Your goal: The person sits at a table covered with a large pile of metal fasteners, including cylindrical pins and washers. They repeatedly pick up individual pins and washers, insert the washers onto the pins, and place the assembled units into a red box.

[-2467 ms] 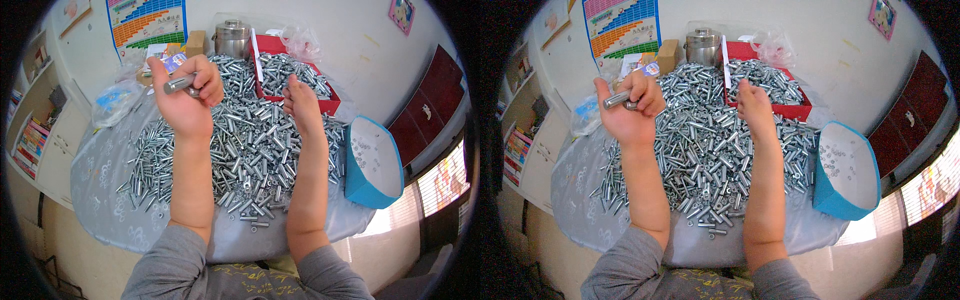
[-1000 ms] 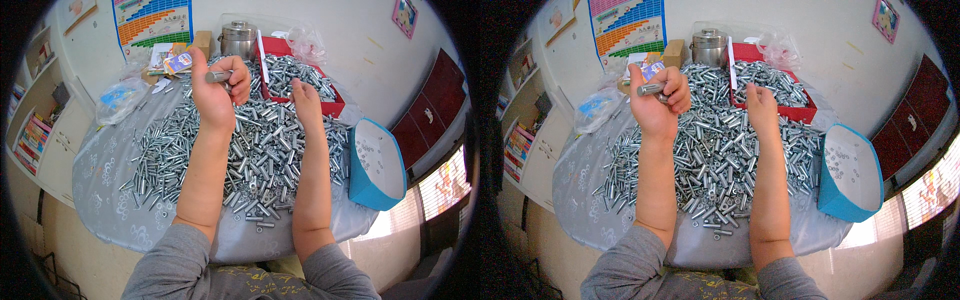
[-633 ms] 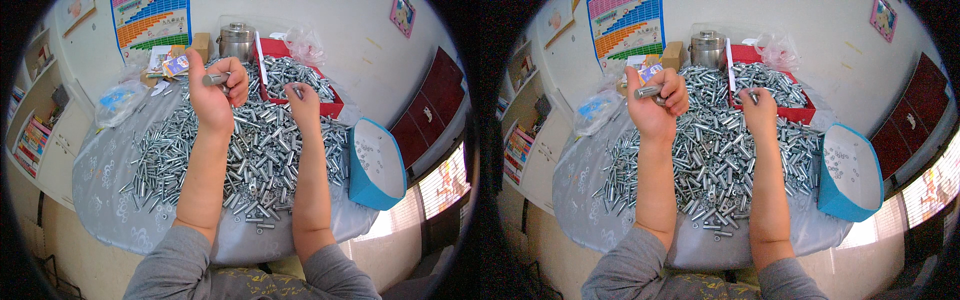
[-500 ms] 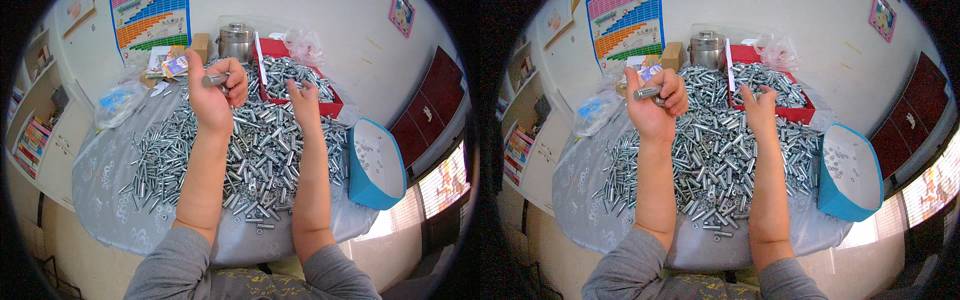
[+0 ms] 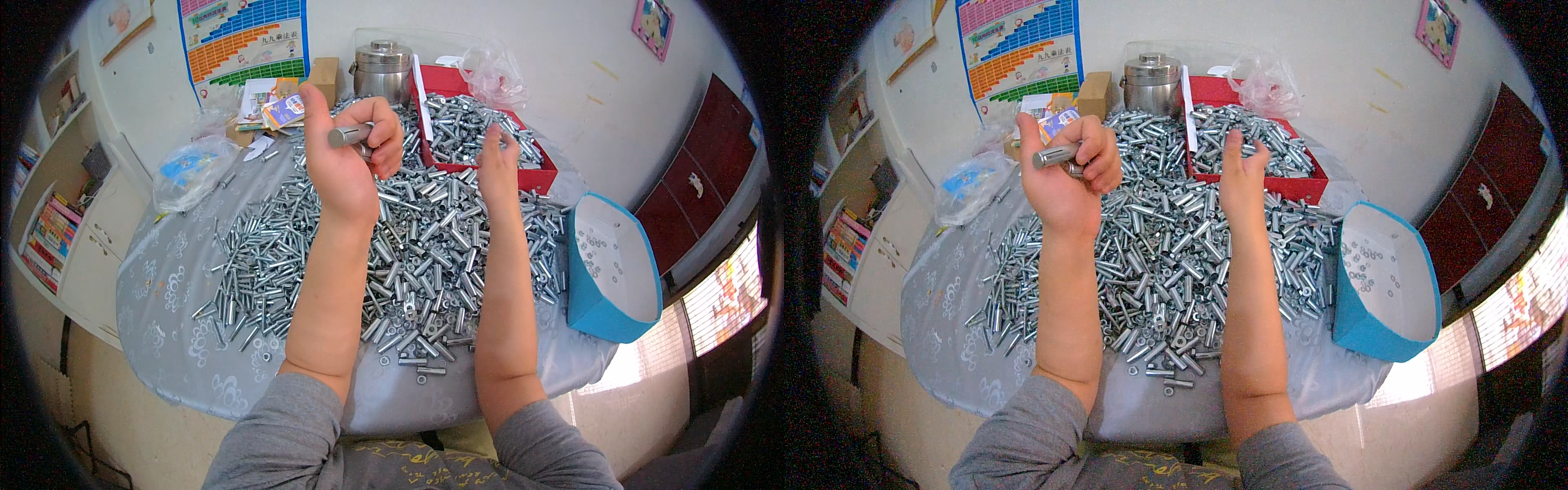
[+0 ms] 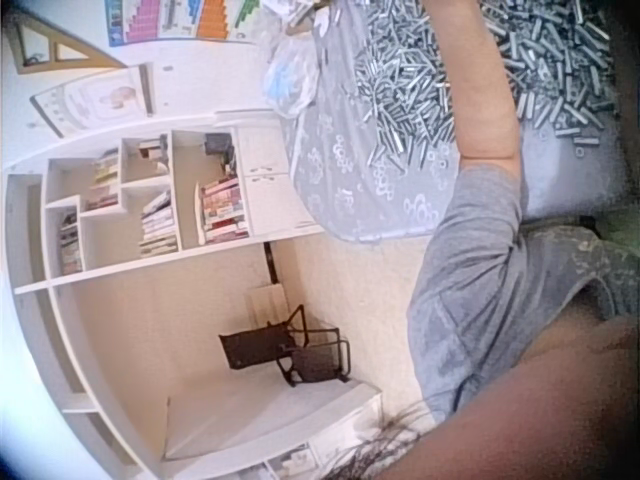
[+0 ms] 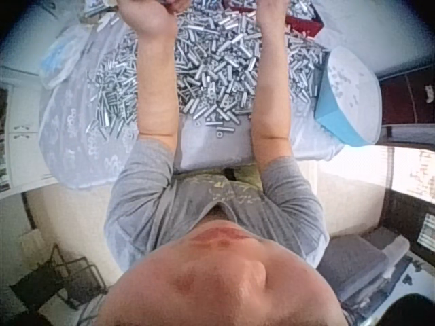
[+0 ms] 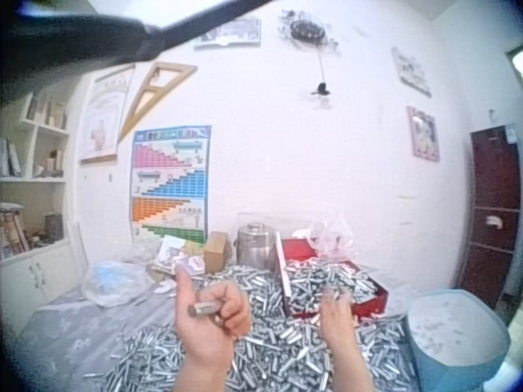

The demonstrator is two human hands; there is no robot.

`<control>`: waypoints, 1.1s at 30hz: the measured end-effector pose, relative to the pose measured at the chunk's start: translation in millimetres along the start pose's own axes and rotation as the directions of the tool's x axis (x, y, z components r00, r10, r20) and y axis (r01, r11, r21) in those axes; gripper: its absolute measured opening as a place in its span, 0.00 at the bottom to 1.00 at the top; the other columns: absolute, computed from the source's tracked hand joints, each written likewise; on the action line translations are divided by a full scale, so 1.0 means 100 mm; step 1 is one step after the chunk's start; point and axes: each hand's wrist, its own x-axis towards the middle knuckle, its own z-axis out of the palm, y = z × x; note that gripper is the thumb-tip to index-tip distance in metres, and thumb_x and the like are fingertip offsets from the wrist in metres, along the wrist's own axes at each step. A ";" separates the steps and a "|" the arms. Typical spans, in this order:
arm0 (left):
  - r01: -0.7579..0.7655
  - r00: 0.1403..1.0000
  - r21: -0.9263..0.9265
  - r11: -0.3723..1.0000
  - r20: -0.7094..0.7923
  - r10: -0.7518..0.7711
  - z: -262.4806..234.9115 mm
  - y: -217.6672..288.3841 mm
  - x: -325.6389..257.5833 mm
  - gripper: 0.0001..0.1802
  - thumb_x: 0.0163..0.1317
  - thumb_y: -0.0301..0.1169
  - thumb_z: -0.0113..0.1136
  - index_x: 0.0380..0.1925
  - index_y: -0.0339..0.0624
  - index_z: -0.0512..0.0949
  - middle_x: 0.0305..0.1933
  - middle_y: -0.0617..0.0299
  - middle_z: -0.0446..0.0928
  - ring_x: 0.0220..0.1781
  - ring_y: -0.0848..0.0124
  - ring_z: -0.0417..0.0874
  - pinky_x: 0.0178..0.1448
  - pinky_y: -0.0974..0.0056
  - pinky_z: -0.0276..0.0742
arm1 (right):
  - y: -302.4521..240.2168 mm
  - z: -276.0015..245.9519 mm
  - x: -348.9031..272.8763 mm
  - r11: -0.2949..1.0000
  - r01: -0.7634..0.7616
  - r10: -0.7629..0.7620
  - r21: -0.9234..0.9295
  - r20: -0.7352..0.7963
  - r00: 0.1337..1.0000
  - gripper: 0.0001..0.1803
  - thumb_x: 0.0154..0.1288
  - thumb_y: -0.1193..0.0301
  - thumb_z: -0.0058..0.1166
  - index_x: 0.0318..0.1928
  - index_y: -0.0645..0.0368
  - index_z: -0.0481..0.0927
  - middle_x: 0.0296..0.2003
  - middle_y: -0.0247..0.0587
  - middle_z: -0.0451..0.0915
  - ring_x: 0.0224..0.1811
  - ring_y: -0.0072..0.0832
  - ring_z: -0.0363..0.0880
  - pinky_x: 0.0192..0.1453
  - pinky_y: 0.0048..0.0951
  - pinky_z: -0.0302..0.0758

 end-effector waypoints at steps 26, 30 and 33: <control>-0.017 0.999 0.034 0.999 0.035 0.016 0.01 -0.03 -0.01 0.35 0.58 0.66 0.16 0.12 0.48 0.55 0.11 0.69 0.52 0.12 0.78 0.49 0.17 0.73 0.43 | -0.40 -0.10 -0.19 0.916 -0.362 0.237 0.175 0.492 0.838 0.15 0.65 0.60 0.42 0.37 0.60 0.70 0.17 0.24 0.62 0.13 0.11 0.53 0.15 0.16 0.52; 0.046 0.999 0.008 0.999 -0.006 -0.046 0.03 -0.03 0.01 0.40 0.53 0.70 0.13 0.09 0.46 0.55 0.09 0.69 0.54 0.12 0.79 0.50 0.16 0.74 0.45 | -0.40 -0.02 -0.25 0.942 -0.329 0.293 0.068 0.315 0.903 0.15 0.66 0.60 0.40 0.37 0.60 0.71 0.17 0.25 0.62 0.14 0.11 0.55 0.15 0.16 0.53; 0.046 0.999 0.010 0.999 -0.005 -0.046 0.03 -0.03 0.02 0.40 0.53 0.71 0.13 0.09 0.46 0.55 0.09 0.70 0.54 0.11 0.79 0.50 0.16 0.73 0.44 | -0.27 0.04 -0.19 0.980 -0.200 0.188 0.012 0.292 0.938 0.18 0.66 0.58 0.39 0.40 0.60 0.72 0.18 0.26 0.63 0.14 0.11 0.55 0.15 0.16 0.52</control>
